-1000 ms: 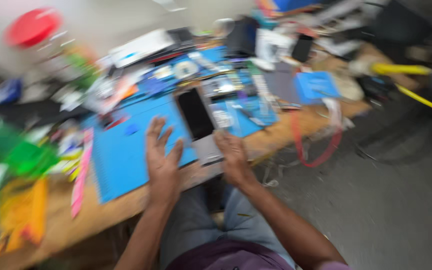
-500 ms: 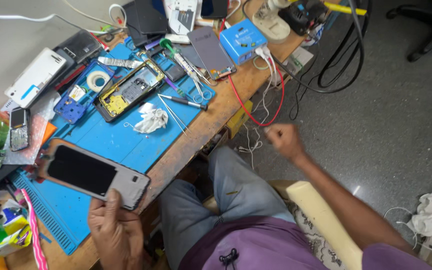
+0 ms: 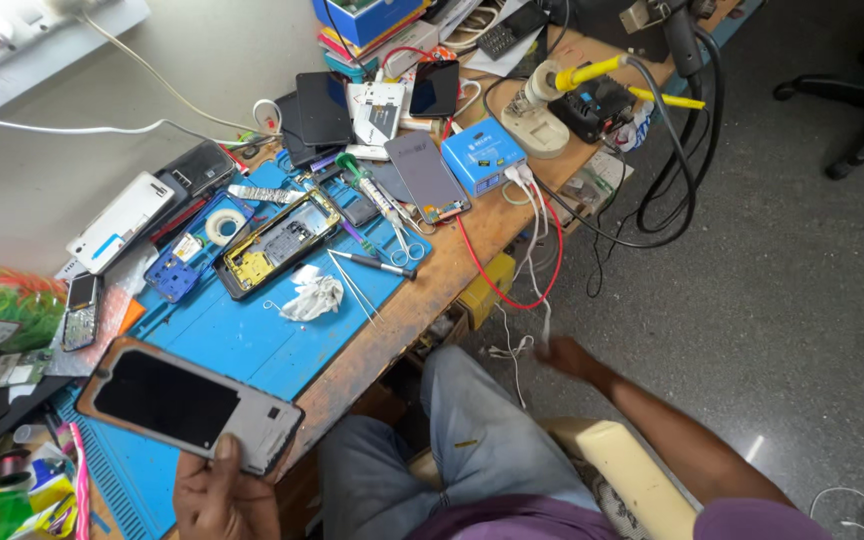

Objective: The person cleans the back of a disassembled smartphone with a cloth, then connects a charging cable to test it. They handle a separate screen assembly, inspecting its connectors and flex cables, and use tweezers to adjust components inside the phone body.

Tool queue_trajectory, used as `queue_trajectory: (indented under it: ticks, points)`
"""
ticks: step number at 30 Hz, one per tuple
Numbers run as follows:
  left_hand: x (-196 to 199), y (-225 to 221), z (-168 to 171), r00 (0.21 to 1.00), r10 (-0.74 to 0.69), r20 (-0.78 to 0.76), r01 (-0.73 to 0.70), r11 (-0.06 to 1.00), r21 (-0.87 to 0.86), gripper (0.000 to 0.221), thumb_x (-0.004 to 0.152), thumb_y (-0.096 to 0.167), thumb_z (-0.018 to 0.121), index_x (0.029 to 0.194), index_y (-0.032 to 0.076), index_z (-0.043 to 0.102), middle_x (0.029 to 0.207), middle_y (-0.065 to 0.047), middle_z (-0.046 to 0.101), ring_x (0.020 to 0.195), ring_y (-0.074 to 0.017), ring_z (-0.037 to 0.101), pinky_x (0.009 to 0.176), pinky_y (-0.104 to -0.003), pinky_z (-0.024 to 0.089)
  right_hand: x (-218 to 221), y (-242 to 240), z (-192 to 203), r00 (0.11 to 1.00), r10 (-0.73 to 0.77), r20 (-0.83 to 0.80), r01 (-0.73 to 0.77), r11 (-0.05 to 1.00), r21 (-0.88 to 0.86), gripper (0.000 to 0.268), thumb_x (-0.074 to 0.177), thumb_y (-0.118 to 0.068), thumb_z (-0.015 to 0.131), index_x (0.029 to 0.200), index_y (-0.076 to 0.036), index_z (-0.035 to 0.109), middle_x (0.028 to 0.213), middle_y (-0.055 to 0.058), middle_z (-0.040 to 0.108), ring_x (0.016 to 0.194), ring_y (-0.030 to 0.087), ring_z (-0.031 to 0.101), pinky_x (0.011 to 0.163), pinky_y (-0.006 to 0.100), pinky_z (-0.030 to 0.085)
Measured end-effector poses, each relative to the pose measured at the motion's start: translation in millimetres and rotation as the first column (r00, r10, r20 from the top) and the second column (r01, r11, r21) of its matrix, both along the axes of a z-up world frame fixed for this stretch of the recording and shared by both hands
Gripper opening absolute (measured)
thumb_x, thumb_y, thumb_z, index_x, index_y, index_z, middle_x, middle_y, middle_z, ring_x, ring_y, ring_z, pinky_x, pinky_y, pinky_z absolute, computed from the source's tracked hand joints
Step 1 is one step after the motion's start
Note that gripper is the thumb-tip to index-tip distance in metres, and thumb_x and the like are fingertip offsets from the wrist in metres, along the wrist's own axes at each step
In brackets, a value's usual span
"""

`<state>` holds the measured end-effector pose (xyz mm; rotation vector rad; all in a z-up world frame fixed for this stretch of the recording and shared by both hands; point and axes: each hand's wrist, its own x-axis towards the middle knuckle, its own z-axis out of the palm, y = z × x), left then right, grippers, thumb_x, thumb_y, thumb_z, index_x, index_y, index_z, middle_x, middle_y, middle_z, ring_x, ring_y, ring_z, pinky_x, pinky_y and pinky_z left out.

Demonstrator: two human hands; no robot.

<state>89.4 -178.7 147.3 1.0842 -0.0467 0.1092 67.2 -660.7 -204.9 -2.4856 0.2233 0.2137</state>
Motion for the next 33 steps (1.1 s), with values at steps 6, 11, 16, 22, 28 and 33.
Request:
queue_trajectory:
  ticks: [6,11,16,22,28,33]
  points:
    - [-1,14,-42,0.982,-0.087,-0.166,0.097,0.994,0.053,0.048,0.095,0.002,0.053,0.141,-0.009,0.047,0.125,-0.034,0.062,0.111,-0.0406,0.069,0.091,-0.061,0.061,-126,-29,15,0.976,-0.136,-0.169,0.173,0.958,0.228,0.028,0.096,-0.030,0.065,0.112,-0.012,0.078,0.112,0.011,0.078,0.104,0.025,0.074,0.093,0.039,0.061]
    - [-18,-41,-90,0.763,-0.634,-0.124,0.643,0.765,0.048,0.045,0.093,0.007,0.057,0.136,-0.007,0.055,0.133,-0.024,0.070,0.097,-0.0256,0.065,0.083,-0.041,0.054,-160,-58,127,0.782,-0.576,-0.236,0.616,0.772,0.156,0.023,0.104,-0.025,0.060,0.119,-0.013,0.072,0.100,0.011,0.083,0.083,0.019,0.078,0.076,0.033,0.065]
    - [-64,-149,-121,0.480,-0.846,-0.233,0.863,0.503,-0.051,0.028,0.097,0.010,0.065,0.125,0.002,0.064,0.114,0.000,0.069,0.104,-0.0087,0.064,0.095,-0.025,0.054,-152,0,234,0.833,-0.553,0.008,0.277,0.431,0.859,0.022,0.097,-0.016,0.064,0.109,0.001,0.071,0.084,0.020,0.079,0.064,0.020,0.070,0.058,0.034,0.059]
    - [-96,-192,-78,0.258,-0.962,-0.089,0.946,0.271,-0.181,0.014,0.109,0.011,0.065,0.118,0.000,0.064,0.105,0.001,0.067,0.101,-0.0066,0.062,0.093,-0.025,0.051,-118,73,285,0.901,-0.433,-0.003,0.184,0.377,0.908,0.036,0.094,-0.023,0.064,0.121,0.000,0.066,0.096,0.020,0.077,0.079,0.020,0.071,0.067,0.033,0.055]
    - [-62,-152,-31,0.628,-0.778,-0.003,0.760,0.614,-0.212,0.016,0.103,0.013,0.066,0.114,0.002,0.068,0.100,0.002,0.068,0.089,-0.0051,0.059,0.082,-0.023,0.049,-166,53,252,0.921,0.186,-0.343,0.221,0.476,0.851,0.046,0.094,-0.019,0.067,0.137,-0.006,0.056,0.108,0.014,0.071,0.100,0.021,0.070,0.089,0.035,0.057]
    - [-58,-131,-38,0.771,-0.637,-0.024,0.599,0.737,-0.312,0.018,0.103,0.012,0.068,0.115,-0.001,0.066,0.095,0.002,0.066,0.084,-0.0040,0.055,0.077,-0.021,0.045,-164,20,209,0.825,0.380,-0.419,0.132,0.591,0.796,0.031,0.104,-0.020,0.069,0.117,0.006,0.060,0.099,0.016,0.066,0.095,0.022,0.064,0.085,0.036,0.055]
